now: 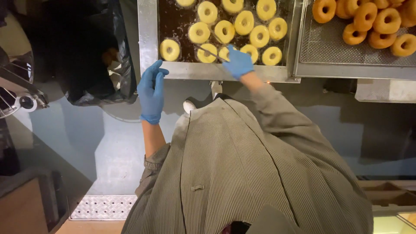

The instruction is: Frying donuts in a commercial kitchen fryer and moving them to a cooling tray.

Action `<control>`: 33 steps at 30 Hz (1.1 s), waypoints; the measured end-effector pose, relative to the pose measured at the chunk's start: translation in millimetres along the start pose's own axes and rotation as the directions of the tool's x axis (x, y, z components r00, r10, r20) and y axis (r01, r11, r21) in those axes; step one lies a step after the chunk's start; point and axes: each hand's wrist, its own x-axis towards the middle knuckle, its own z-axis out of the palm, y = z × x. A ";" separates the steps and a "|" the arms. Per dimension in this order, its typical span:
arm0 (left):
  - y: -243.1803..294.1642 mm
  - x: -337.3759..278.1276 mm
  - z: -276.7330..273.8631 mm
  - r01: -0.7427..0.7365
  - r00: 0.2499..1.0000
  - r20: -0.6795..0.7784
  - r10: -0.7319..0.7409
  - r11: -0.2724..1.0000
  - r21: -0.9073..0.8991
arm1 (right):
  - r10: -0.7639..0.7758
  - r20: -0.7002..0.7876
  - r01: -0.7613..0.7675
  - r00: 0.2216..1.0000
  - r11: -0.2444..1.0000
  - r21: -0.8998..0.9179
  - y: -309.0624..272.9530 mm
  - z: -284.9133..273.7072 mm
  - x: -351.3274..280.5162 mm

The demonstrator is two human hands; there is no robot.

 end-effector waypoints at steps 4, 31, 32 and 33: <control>11.8 -1.1 -2.9 -0.030 0.999 -0.038 0.032 0.997 0.067 | -0.029 -0.033 0.027 0.999 0.998 -0.050 12.0 63.5 59.0; -15.5 -43.5 -60.0 -0.049 0.959 -0.283 0.018 0.994 -0.103 | -0.147 0.089 0.163 0.985 0.960 -0.226 -95.8 49.9 62.0; -16.1 -44.9 -61.8 -0.039 0.960 -0.279 0.002 0.991 -0.127 | -0.142 0.135 0.160 0.981 0.977 -0.141 -77.0 62.2 70.9; -16.9 -46.2 -64.2 -0.030 0.962 -0.274 -0.013 0.988 -0.151 | -0.141 0.180 0.153 0.974 0.987 -0.054 -58.5 74.6 79.8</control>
